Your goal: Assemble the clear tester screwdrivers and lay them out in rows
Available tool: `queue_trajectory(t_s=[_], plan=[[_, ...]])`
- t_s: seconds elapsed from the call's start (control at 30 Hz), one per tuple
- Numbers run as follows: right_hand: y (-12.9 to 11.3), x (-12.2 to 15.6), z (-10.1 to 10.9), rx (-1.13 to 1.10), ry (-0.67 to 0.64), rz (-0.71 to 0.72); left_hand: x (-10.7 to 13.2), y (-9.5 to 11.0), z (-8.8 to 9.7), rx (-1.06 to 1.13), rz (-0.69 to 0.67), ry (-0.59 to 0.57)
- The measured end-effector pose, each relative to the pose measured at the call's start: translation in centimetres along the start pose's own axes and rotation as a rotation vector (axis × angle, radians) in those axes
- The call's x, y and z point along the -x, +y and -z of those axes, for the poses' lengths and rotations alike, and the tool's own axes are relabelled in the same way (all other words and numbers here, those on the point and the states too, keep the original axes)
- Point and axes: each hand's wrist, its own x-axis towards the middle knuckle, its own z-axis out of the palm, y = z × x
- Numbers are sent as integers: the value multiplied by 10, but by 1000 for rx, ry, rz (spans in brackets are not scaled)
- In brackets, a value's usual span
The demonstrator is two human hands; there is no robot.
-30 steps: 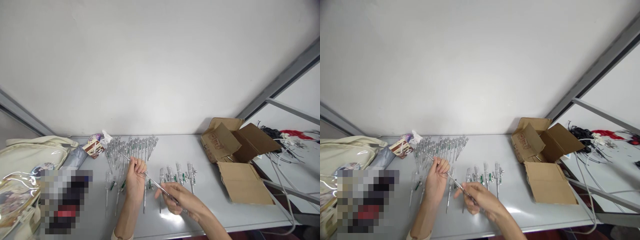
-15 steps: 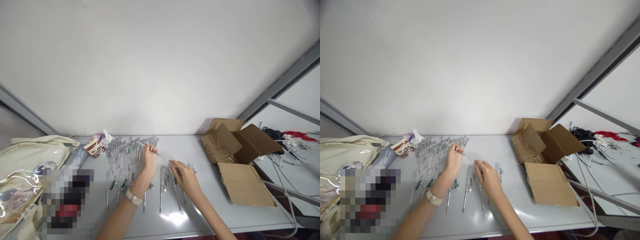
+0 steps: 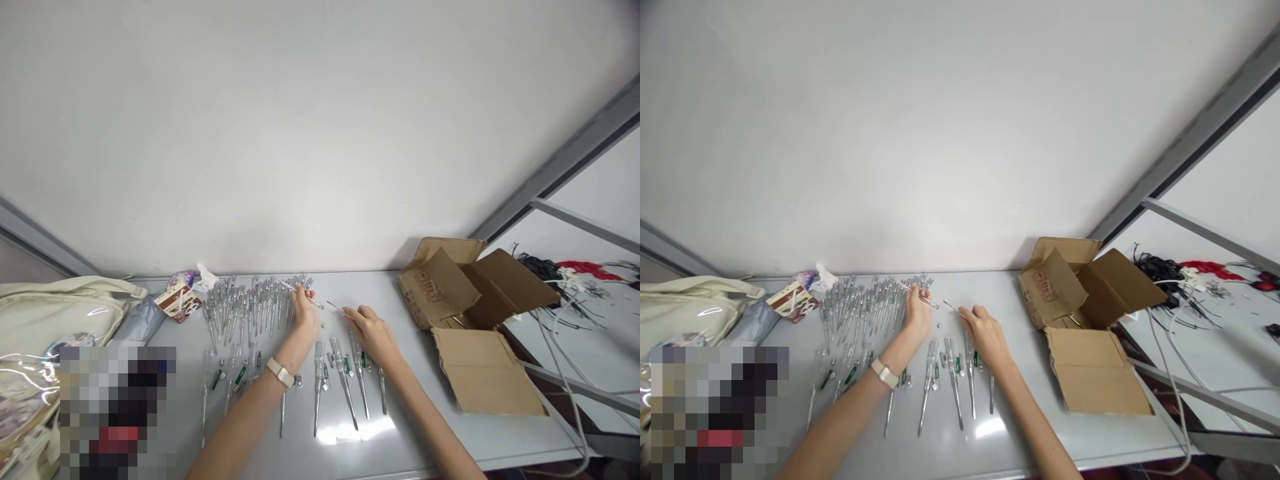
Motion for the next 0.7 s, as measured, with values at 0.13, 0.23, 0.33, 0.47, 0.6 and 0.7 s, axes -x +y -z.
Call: queue_trajectory(t_s=[0.13, 0.23, 0.33, 0.47, 0.6, 0.7], plan=[[19, 4, -2, -19, 38, -109, 1, 4, 6, -137, -65, -120], [32, 11, 0, -59, 88, -201, 6, 11, 11, -265, -125, -290], [43, 18, 3, -98, 95, -260, 6, 16, 15, -370, -165, -458], [53, 26, 7, -143, 78, -297, -1, 15, 14, -430, -180, -548], [59, 35, 7, -182, 112, -345, -4, 17, 12, -408, -206, -530], [60, 40, 8, -243, 157, -353, -5, 24, 12, -403, -222, -537]])
